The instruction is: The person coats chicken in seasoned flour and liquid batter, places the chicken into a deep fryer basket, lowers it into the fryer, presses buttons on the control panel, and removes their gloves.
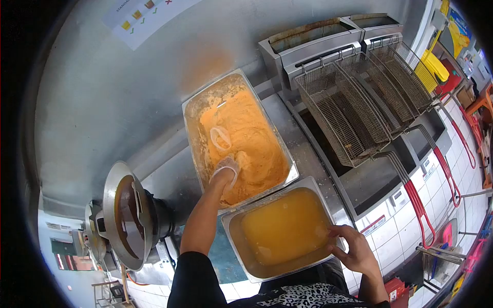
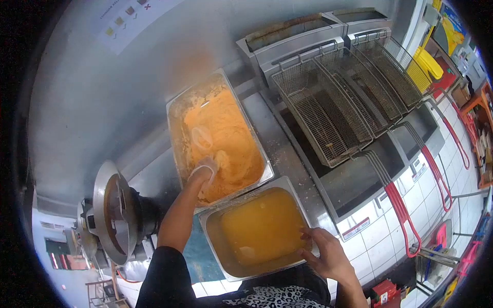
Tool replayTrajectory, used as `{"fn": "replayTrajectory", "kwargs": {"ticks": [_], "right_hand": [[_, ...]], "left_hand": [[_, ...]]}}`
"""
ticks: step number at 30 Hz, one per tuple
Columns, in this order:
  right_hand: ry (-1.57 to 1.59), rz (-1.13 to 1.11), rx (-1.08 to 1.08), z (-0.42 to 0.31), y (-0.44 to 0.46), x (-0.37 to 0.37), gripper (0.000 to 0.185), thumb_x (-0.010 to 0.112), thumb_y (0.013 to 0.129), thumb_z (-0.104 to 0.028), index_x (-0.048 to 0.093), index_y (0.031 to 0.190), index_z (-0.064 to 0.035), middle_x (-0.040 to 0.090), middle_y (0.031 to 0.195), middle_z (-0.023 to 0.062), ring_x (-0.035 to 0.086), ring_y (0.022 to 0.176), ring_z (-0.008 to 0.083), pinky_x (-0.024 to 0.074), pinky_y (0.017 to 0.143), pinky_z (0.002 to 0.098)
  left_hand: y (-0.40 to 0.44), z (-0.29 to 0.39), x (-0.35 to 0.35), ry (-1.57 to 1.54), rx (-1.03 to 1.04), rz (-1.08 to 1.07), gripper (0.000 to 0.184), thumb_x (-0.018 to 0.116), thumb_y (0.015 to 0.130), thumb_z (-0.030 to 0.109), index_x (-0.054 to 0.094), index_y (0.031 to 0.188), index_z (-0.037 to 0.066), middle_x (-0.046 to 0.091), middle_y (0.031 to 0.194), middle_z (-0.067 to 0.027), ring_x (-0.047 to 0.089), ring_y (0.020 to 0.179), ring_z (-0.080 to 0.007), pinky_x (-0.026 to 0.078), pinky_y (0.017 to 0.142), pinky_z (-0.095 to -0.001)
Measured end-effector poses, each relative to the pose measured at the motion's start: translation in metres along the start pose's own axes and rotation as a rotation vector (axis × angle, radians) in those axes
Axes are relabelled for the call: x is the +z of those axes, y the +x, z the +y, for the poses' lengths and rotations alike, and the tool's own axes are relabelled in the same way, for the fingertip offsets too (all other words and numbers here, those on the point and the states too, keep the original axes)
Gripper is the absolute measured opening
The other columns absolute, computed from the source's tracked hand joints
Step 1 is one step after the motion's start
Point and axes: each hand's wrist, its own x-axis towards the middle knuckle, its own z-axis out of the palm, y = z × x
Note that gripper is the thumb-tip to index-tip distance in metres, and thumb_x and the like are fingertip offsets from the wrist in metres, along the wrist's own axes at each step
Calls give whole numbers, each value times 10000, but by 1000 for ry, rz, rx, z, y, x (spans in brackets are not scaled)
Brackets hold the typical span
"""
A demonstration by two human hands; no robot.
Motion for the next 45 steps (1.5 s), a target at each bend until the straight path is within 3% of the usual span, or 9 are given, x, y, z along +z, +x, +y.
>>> {"fn": "replayTrajectory", "kwargs": {"ticks": [4, 6, 9, 16, 24, 27, 36, 39, 45], "right_hand": [[-24, -14, -66, 3, 3, -2, 500, 771, 833, -71, 593, 1295, 6, 682, 1086, 179, 678, 1047, 350, 538, 909, 425], [-30, -31, -75, 5, 7, 0, 499, 770, 838, -77, 591, 1297, 5, 681, 1085, 182, 677, 1046, 353, 538, 911, 425], [-21, -65, -79, 4, 12, 4, 494, 768, 848, -88, 588, 1299, 5, 681, 1085, 186, 673, 1054, 357, 536, 915, 427], [7, -59, -76, 2, 14, -2, 488, 770, 852, -96, 590, 1296, -2, 680, 1082, 184, 671, 1058, 363, 533, 911, 432], [8, -38, -54, 13, 19, -5, 501, 771, 847, -96, 588, 1304, -3, 678, 1080, 181, 672, 1047, 362, 533, 912, 429], [9, -20, -65, 20, 22, -10, 493, 772, 842, -93, 596, 1294, -1, 677, 1076, 181, 674, 1035, 362, 532, 905, 427], [105, 37, 23, 30, 23, -22, 481, 777, 810, -74, 623, 1261, -8, 673, 1042, 170, 672, 1021, 362, 524, 897, 431], [100, 29, -3, 30, 17, -22, 483, 780, 804, -71, 622, 1256, -8, 673, 1048, 174, 671, 1022, 365, 523, 900, 435], [85, -5, 32, 36, 25, -23, 462, 767, 811, -53, 618, 1245, 0, 682, 1092, 183, 671, 1052, 372, 523, 921, 441]], "left_hand": [[-42, 40, 0, -223, 21, 120, 202, 836, 749, 217, 762, 840, 52, 737, 900, -127, 657, 791, -316, 518, 706, -437], [-43, 58, -12, 362, 403, -132, 208, 867, 694, 228, 720, 677, 81, 716, 848, -121, 626, 751, -296, 494, 653, -413], [-30, 80, 3, -327, -101, 75, 170, 792, 769, 223, 715, 764, 71, 679, 839, -121, 612, 760, -277, 489, 661, -404], [-42, 36, -6, -1131, -288, 261, 191, 626, 930, 224, 680, 992, 52, 579, 895, -129, 558, 844, -254, 460, 725, -393], [22, 66, -34, -153, -236, 406, 477, 489, 1026, 312, 486, 1426, 54, 359, 1493, -183, 348, 1372, -362, 305, 1123, -458], [56, 88, -20, -512, -357, 622, 593, 452, 1045, 350, 411, 1560, 59, 236, 1680, -197, 214, 1547, -408, 202, 1259, -494], [6, 102, -83, 231, -251, -45, 694, 425, 1030, 419, 310, 1598, 36, 212, 1673, -248, 182, 1536, -481, 167, 1250, -529], [56, 98, -4, -594, -490, 531, 709, 468, 1016, 400, 299, 1597, 29, 268, 1640, -284, 231, 1525, -467, 180, 1246, -531], [33, 107, -42, -552, -517, 475, 689, 491, 1001, 304, 285, 1589, 11, 361, 1581, -309, 342, 1479, -442, 231, 1235, -508]]}}
